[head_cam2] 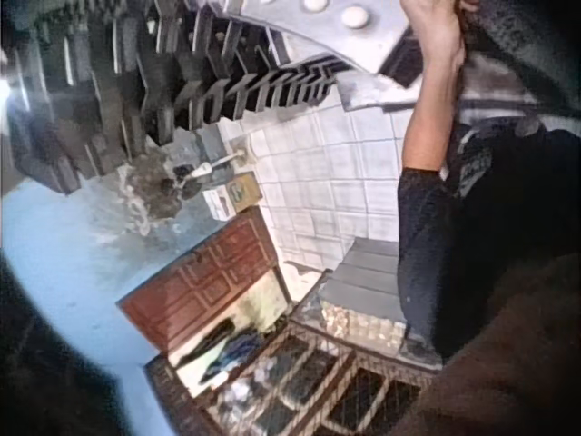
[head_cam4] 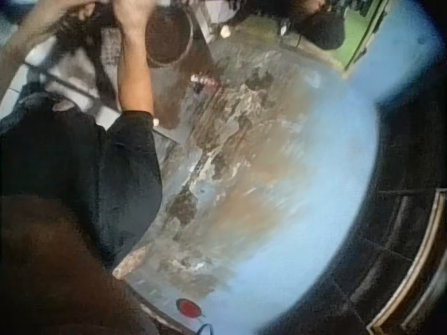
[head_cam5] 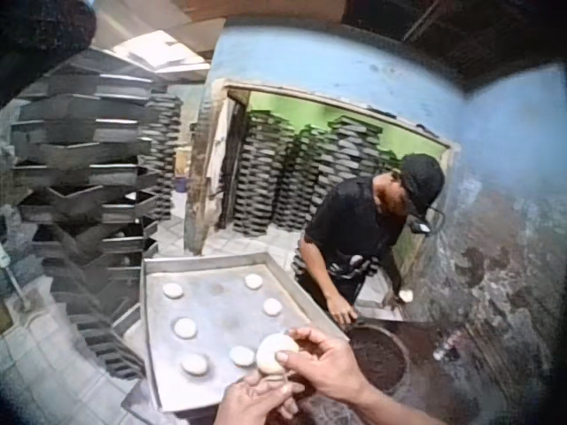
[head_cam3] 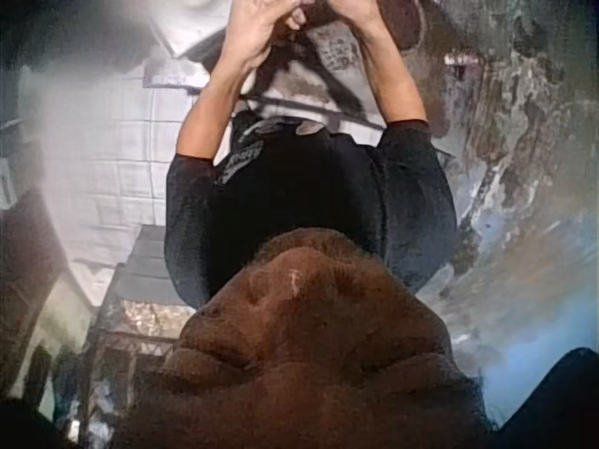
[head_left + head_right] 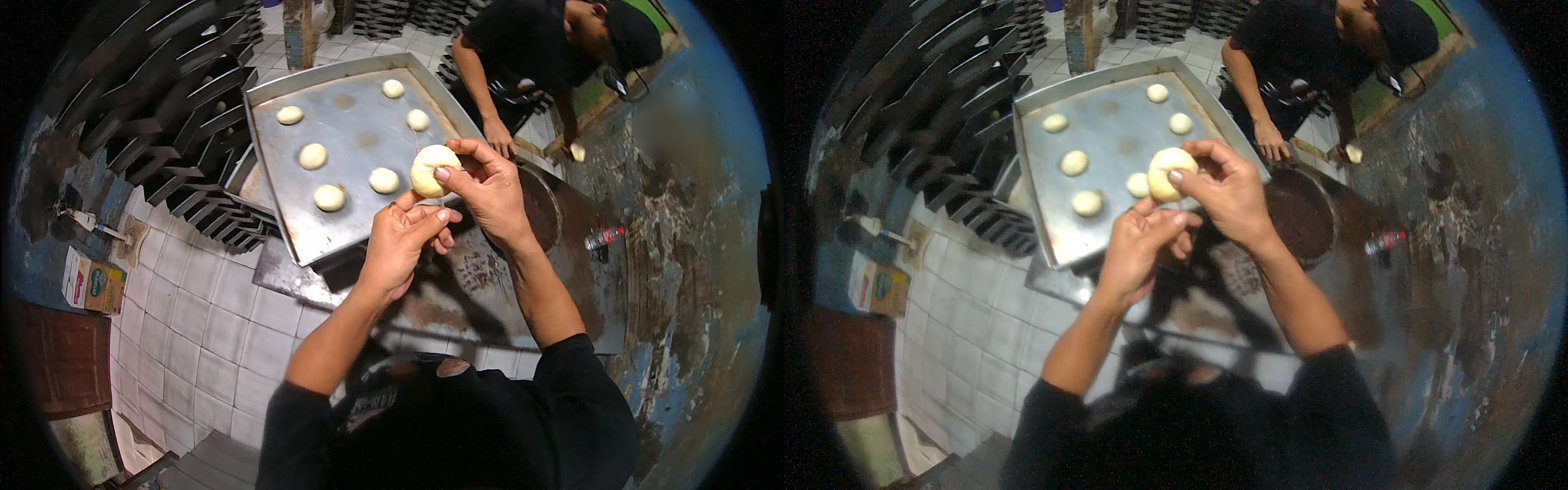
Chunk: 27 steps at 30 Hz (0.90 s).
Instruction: The person flattens pieces of dough by hand, uses a spoon to add dark filling from a bowl, seals the dough around the filling, and places the formed buns onto a metal tray.
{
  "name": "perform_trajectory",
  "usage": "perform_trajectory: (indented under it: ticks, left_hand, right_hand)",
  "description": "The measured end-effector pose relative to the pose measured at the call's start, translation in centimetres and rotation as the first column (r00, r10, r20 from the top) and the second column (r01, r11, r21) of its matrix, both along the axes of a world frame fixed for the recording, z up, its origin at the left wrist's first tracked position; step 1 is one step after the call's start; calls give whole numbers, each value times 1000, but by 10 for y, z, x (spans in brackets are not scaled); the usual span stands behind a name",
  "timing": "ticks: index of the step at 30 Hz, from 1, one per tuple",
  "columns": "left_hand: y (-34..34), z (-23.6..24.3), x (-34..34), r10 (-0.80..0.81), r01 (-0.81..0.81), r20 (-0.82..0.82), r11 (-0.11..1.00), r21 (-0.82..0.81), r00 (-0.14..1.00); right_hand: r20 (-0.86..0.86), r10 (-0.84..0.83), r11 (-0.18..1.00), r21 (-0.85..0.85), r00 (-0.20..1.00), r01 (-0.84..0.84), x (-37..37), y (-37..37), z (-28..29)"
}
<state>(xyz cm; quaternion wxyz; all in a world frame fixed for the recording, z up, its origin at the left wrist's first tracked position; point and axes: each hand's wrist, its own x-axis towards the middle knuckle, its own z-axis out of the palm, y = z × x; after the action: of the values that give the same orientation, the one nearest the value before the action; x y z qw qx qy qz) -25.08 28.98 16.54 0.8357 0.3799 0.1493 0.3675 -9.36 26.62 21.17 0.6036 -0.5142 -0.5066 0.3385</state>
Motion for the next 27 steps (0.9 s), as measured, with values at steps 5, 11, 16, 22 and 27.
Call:
perform_trajectory:
  ticks: [5,11,16,22,27]
  left_hand:
    - [-82,-32,31,-77,66,-170,995,-73,982]
    - [-175,-206,-43,143,-25,-611,980,198,779]
    - [-271,-382,-196,479,954,-870,297,38,-114]
    - [-328,-156,76,75,-166,-505,977,-137,860]
    - [-348,-146,141,187,-127,-505,980,151,842]
  right_hand:
    - [39,-77,997,-29,996,78,43,-105,-21]
    - [-77,-177,982,47,981,181,99,-238,-57]
    - [422,-271,914,-168,865,369,119,-319,-127]
    - [586,-291,940,28,756,340,76,-357,-204]
    - [365,-408,898,-7,837,440,81,-397,-191]
